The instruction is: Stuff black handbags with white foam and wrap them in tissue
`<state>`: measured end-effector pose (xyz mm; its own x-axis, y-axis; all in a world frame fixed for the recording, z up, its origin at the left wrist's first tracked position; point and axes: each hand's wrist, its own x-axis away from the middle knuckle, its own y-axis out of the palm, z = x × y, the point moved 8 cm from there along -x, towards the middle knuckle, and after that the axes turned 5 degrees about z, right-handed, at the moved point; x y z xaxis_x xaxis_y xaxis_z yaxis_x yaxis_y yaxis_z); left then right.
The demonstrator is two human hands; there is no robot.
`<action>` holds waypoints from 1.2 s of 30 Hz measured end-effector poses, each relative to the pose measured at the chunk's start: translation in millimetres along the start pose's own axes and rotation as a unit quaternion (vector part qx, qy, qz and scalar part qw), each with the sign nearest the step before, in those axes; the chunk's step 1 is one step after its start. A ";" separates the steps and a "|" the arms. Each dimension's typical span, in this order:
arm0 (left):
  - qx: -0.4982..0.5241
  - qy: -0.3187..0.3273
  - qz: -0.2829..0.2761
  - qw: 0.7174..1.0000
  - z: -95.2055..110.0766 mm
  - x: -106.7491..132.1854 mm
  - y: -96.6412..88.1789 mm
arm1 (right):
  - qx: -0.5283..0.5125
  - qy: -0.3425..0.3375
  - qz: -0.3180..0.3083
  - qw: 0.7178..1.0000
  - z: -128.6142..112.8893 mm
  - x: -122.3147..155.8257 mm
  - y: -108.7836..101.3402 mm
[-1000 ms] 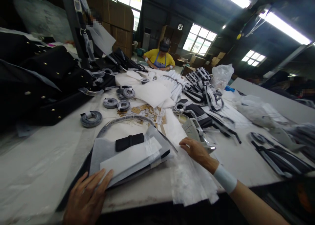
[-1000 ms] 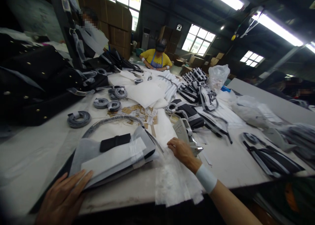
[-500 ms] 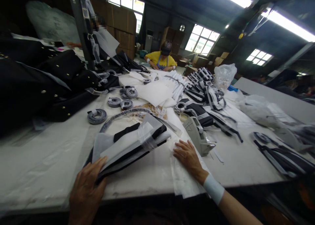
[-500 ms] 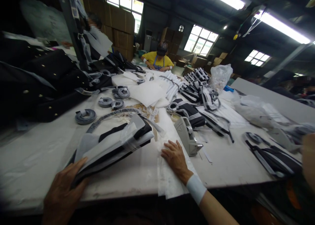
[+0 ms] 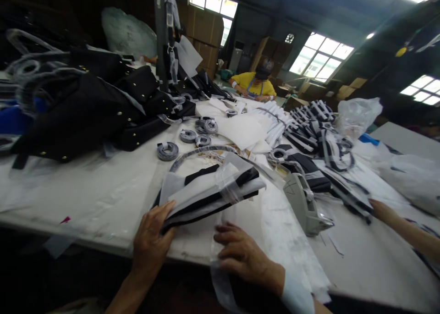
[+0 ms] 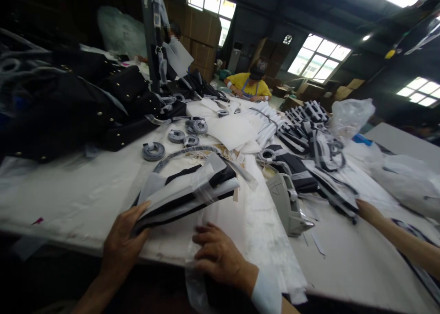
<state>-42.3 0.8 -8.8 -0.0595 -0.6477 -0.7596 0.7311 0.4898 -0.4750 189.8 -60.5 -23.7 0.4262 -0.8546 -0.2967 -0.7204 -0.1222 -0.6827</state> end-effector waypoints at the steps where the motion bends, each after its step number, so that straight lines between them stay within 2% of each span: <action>1: 0.002 -0.005 0.002 1.000 -0.7 0.0 -0.7 | -0.004 0.018 0.016 1.000 4.6 -0.4 -1.4; 3: 0.006 -0.014 0.006 1.000 -1.9 0.0 -1.5 | 0.025 0.070 0.088 0.993 20.9 -1.0 -13.9; 5: 0.012 -0.022 0.009 1.000 -3.2 0.0 -1.7 | 0.101 0.105 0.156 0.977 34.7 -3.5 -26.0; 7: 0.017 -0.031 0.007 0.999 -4.3 -0.2 -1.4 | 0.170 0.105 0.159 0.967 41.5 -14.2 -22.1; 9: 0.020 -0.035 0.007 0.999 -4.4 -0.7 -1.7 | 0.198 0.088 0.112 0.970 46.4 -32.4 -2.2; 12: 0.022 -0.034 0.005 0.999 -2.5 -2.1 -1.0 | 0.183 0.037 0.051 0.981 50.5 -63.8 40.3; 15: 0.016 -0.016 0.002 1.000 1.2 -4.7 1.2 | 0.157 -0.013 0.031 0.987 51.1 -88.1 78.4; 18: 0.000 0.016 -0.006 1.000 5.6 -6.8 4.2 | 0.152 -0.020 0.033 0.988 47.9 -92.2 93.6; 21: -0.018 0.041 -0.027 0.999 7.8 -5.0 8.2 | 0.160 -0.004 0.059 0.985 36.4 -69.9 75.4; 24: -0.027 0.073 -0.038 0.996 12.6 1.7 12.1 | 0.142 -0.017 0.103 0.984 10.8 -33.6 33.8; 26: -0.033 0.106 -0.041 0.993 18.4 7.6 15.5 | 0.104 -0.061 0.082 0.989 -14.5 -17.0 10.7; 28: -0.039 0.138 -0.050 0.988 23.6 13.0 19.7 | 0.098 -0.094 0.061 0.989 -37.4 -15.2 -9.8; 30: -0.043 0.156 -0.062 0.985 25.7 15.9 22.6 | 0.107 -0.096 0.085 0.986 -50.8 -31.5 -32.0; 32: -0.048 0.167 -0.074 0.982 25.7 16.2 23.1 | 0.107 -0.063 0.134 0.983 -49.9 -62.8 -52.6; 34: -0.050 0.177 -0.080 0.980 25.6 15.0 21.6 | 0.099 -0.004 0.155 0.983 -33.7 -103.6 -63.4; 36: -0.052 0.187 -0.079 0.978 26.0 13.8 20.1 | 0.091 0.083 0.116 0.986 -3.8 -147.4 -59.2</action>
<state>-10.7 -13.4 -17.3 -0.4246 -0.4708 -0.7733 0.6212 0.4699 -0.6272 167.5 70.8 63.0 0.1550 -0.9216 -0.3557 -0.6709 0.1661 -0.7227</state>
